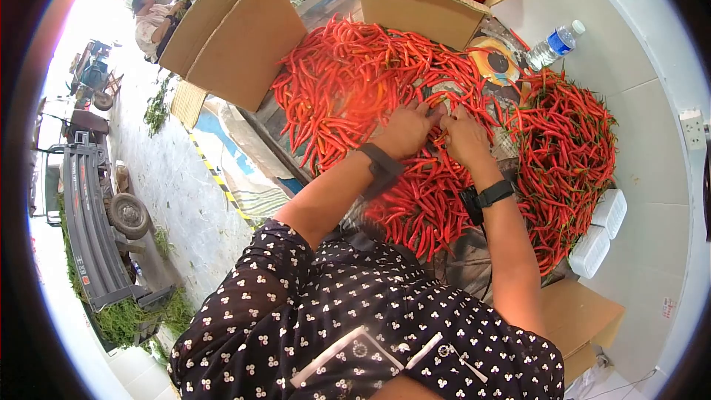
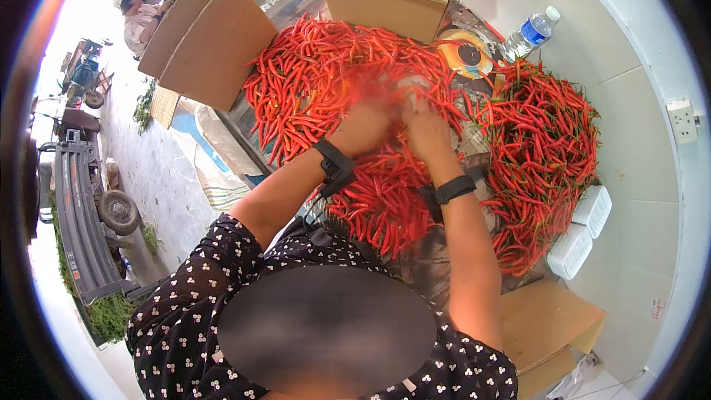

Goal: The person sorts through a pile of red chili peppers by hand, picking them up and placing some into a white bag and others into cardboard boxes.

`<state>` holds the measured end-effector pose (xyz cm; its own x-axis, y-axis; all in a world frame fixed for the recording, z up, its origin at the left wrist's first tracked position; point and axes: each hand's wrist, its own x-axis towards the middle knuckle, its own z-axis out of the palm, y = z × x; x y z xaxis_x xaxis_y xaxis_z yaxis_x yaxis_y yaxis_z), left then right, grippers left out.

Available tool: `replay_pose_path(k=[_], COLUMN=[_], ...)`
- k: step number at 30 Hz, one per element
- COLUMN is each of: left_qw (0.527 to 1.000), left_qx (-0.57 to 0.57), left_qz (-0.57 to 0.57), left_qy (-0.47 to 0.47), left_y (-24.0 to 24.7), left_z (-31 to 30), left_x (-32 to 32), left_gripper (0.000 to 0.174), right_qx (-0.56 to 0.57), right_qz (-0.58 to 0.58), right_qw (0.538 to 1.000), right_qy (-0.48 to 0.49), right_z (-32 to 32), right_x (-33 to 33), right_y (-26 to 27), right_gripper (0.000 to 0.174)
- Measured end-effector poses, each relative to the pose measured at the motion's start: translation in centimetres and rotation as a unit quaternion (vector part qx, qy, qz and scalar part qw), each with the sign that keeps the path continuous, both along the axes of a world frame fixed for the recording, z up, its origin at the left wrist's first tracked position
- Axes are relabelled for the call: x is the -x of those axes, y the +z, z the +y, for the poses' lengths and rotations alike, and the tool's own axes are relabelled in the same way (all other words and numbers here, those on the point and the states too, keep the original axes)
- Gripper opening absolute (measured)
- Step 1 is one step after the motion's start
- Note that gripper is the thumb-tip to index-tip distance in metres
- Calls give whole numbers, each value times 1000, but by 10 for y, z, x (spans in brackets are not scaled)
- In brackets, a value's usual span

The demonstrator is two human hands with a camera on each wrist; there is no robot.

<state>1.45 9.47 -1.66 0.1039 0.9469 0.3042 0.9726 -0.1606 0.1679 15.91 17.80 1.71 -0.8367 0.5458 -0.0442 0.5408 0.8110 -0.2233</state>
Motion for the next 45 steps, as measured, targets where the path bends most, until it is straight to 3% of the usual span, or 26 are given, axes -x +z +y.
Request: replay_pose_path(k=[4, 6, 8, 9, 12, 14, 21, 24, 26, 27, 29, 30, 31, 32, 33, 34, 35, 36, 37, 38, 40, 42, 44, 45], left_qw=[999, 999, 994, 994, 997, 999, 998, 998, 987, 987, 942, 942, 851, 723, 723, 651, 572, 573, 544, 514, 524, 535, 597, 598], left_qx=[-9, -18, 81, 82, 37, -29, 61, 49, 60, 59, 84, 82, 126, 164, 161, 175, 187, 186, 197, 207, 208, 206, 214, 211], left_qz=[12, 14, -54, -54, -56, -8, 9, -26, -146, -146, -322, -322, -507, -669, -669, -737, -797, -796, -814, -831, -825, -819, -773, -773], left_qy=[29, 47, 44, 44, 29, 35, 4, -21, 8, 7, 53, 53, 58, 60, 60, 59, 58, 57, 53, 49, 42, 38, 25, 26], left_y=[-3, -7, -10, -12, -19, -22, -11, -13, -14, -10, -2, -4, -6, -7, -1, 6, 13, 18, 23, 28, 36, 37, 35, 39], left_z=[3, 3, 2, 1, -1, -3, -12, -15, -20, -22, -24, -24, -24, -25, -29, -32, -36, -39, -42, -45, -51, -57, -63, -67], left_x=[-12, -15, -15, -15, -14, -13, -15, -10, -4, -1, 7, 10, 14, 17, 18, 18, 18, 17, 15, 13, 9, 10, 14, 16], left_gripper=[37, 32, 50, 50, 44, 22, 18, 15, 13, 13, 16, 16, 16, 15, 15, 15, 14, 14, 13, 12, 12, 12, 22, 22], right_qx=[-48, -21, 8, 6, 12, 21, -36, -41, -35, 8, 51, 144, 234, 233, 354, 469, 468, 528, 585, 583, 620, 618, 605, 605], right_qz=[19, 6, -7, 2, 41, 71, 38, 21, 17, 66, 115, 199, 280, 280, 300, 314, 314, 316, 317, 318, 352, 358, 322, 321], right_qw=[998, 1000, 1000, 1000, 999, 997, 998, 998, 999, 997, 992, 969, 928, 928, 878, 810, 810, 771, 728, 729, 686, 684, 715, 716], right_qy=[32, 13, -6, -24, -27, -11, 19, 31, 29, 31, 34, -24, -81, -79, -121, -161, -160, -164, -167, -166, -143, -148, -140, -136], right_z=[2, 5, 8, 12, 22, 28, 39, 39, 38, 35, 31, 29, 26, 23, 17, 11, 4, -4, -12, -19, -33, -40, -46, -49], right_x=[-4, -4, -3, -1, 9, 18, 45, 45, 40, 36, 31, 29, 27, 24, 22, 18, 16, 13, 10, 9, 10, 11, 13, 15], right_y=[-11, -7, -1, 2, -2, -7, -26, -25, -23, -16, -12, -11, -10, -8, -1, 4, 5, 7, 9, 11, 16, 22, 27, 30], right_gripper=[17, 18, 18, 18, 19, 19, 14, 14, 14, 16, 18, 19, 20, 20, 20, 21, 21, 20, 19, 19, 19, 18, 15, 15])
